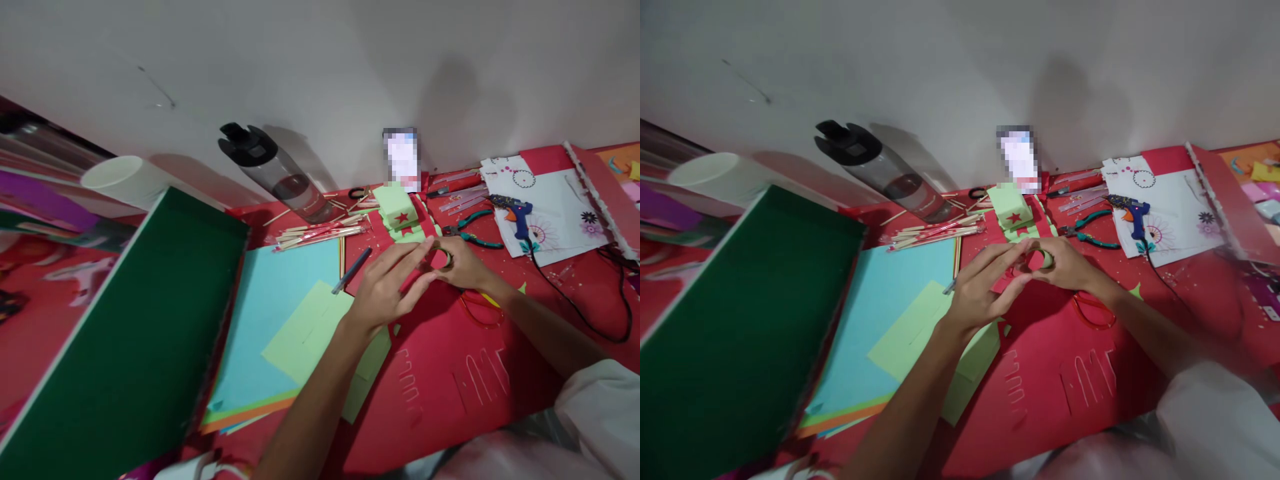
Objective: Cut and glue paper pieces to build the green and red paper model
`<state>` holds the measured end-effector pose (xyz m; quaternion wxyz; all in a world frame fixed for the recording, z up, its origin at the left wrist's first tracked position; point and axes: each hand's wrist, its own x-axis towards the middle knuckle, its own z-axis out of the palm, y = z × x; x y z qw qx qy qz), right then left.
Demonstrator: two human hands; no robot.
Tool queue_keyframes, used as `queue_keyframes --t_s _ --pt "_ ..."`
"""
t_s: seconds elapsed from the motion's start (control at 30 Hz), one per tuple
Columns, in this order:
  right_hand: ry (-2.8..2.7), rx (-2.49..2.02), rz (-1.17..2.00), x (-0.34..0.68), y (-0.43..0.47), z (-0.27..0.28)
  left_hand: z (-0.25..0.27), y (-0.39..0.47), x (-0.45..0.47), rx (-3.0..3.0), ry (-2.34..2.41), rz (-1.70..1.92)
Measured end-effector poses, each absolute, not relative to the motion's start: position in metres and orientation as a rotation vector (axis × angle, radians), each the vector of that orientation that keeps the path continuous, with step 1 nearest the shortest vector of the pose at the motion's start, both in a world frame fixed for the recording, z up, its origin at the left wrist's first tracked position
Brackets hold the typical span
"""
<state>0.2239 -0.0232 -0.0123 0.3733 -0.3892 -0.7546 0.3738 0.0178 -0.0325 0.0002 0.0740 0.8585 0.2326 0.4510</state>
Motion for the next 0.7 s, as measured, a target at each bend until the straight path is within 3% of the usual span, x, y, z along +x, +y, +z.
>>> queue_keyframes --t_s 0.33,0.7 --pt "-1.977 -0.829 0.777 0.223 -0.022 -0.031 -0.003 -0.032 0.022 2.496 0.668 1.389" --pt "-2.010 -0.865 0.810 0.221 -0.026 -0.030 0.001 -0.040 0.026 2.452 0.712 1.231"
